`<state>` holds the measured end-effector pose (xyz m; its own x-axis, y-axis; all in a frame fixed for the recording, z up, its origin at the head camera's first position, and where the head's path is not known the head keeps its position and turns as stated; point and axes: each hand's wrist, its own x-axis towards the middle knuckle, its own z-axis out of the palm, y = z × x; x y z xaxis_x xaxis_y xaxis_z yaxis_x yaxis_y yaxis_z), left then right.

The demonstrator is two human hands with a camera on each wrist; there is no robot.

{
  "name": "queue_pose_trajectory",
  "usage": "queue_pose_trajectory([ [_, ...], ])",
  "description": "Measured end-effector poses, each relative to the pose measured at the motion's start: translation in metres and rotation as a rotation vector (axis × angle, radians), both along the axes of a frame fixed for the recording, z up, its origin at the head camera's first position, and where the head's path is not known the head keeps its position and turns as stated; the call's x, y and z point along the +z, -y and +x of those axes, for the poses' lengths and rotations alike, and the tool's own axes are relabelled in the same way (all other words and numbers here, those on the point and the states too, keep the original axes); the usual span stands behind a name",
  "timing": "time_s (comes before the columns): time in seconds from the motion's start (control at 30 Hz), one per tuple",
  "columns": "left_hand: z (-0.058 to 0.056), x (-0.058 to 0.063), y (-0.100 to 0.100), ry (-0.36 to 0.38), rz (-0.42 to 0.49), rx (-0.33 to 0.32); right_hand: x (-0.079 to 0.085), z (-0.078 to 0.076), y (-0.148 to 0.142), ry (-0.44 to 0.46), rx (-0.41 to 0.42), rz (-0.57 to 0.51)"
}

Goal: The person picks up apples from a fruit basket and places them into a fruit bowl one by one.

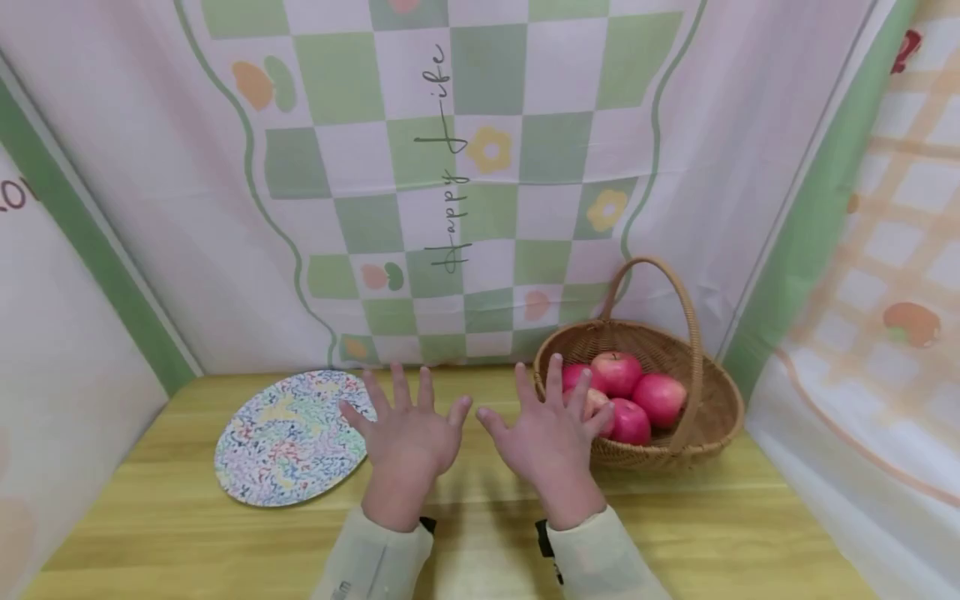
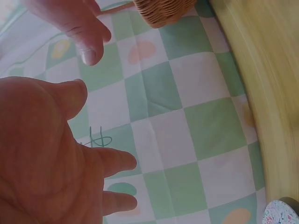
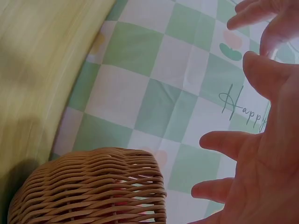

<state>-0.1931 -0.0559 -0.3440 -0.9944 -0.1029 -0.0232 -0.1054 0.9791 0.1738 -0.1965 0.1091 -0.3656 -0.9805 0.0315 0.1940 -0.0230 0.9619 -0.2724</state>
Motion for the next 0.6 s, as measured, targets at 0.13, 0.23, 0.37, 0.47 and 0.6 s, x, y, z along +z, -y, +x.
queue_pose_trajectory([
  [0.13,0.0,0.002,0.001,-0.011,-0.001,0.0,0.002,0.0,0.001,-0.017,0.018,0.014],
  [0.23,0.0,0.003,0.002,-0.021,-0.001,0.001,0.004,0.001,0.0,-0.028,0.025,0.033],
  [0.37,0.001,0.002,0.003,-0.018,-0.001,0.003,0.01,0.004,0.001,-0.052,0.054,0.061],
  [0.47,0.0,0.001,0.004,-0.015,0.0,0.0,0.022,0.014,0.002,-0.106,0.121,0.07],
  [0.6,-0.002,0.0,0.005,-0.018,0.004,-0.005,0.045,0.033,0.0,-0.297,0.281,0.06],
])
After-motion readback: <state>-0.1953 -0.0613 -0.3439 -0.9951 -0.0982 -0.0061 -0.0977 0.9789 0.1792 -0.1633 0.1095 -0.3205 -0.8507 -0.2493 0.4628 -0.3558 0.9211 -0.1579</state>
